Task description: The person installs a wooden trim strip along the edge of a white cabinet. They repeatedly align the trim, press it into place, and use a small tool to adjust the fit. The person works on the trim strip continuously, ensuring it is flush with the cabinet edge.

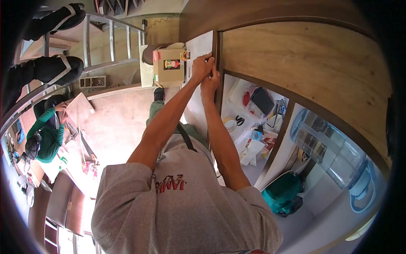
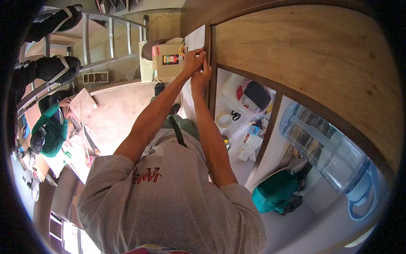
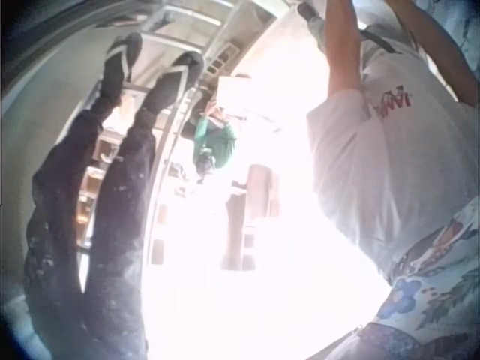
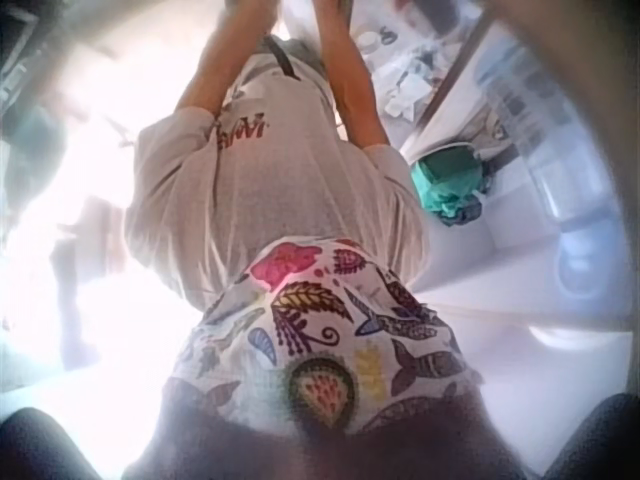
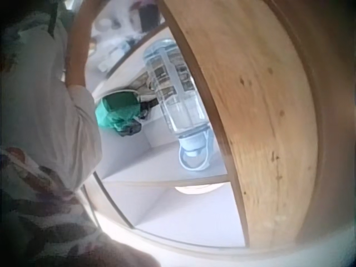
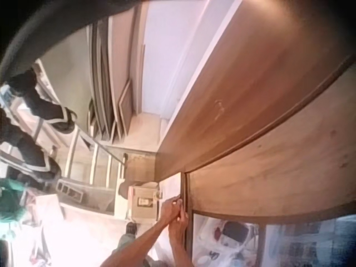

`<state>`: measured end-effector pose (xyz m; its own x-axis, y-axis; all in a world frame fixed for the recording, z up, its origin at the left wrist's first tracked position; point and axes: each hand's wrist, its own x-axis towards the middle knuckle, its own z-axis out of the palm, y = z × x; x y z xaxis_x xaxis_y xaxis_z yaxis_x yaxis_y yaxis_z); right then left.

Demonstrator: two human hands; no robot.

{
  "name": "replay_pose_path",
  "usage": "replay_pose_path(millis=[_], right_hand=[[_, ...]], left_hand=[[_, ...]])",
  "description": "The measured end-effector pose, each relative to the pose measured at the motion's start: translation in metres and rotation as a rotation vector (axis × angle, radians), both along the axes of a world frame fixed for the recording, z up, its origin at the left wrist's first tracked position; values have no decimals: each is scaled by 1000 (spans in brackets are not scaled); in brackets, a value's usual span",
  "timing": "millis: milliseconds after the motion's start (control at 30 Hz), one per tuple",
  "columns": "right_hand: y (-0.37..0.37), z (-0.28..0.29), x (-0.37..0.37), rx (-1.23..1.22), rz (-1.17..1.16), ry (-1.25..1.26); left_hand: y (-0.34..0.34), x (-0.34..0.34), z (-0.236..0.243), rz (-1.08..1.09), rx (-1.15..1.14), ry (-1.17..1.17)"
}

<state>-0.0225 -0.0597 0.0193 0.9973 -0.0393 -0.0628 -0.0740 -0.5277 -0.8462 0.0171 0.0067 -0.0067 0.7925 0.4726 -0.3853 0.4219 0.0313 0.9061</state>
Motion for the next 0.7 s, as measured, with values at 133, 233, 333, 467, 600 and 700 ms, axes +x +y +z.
replay_pose_path(millis=[133, 233, 333, 467, 600, 700], right_hand=[[4, -20, 14, 27, -22, -47], [6, -15, 11, 70, -27, -26], [3, -9, 9, 82, -24, 14], [3, -8, 22, 5, 23, 8], [7, -17, 30, 107, 42, -36], [0, -23, 24, 73, 25, -26]], left_hand=[[8, 10, 3, -25, 5, -5], [11, 8, 13, -68, 3, 66], [7, 5, 12, -46, 13, 54], [13, 15, 19, -31, 50, 48], [19, 26, 11, -71, 48, 39], [12, 18, 7, -58, 81, -2]])
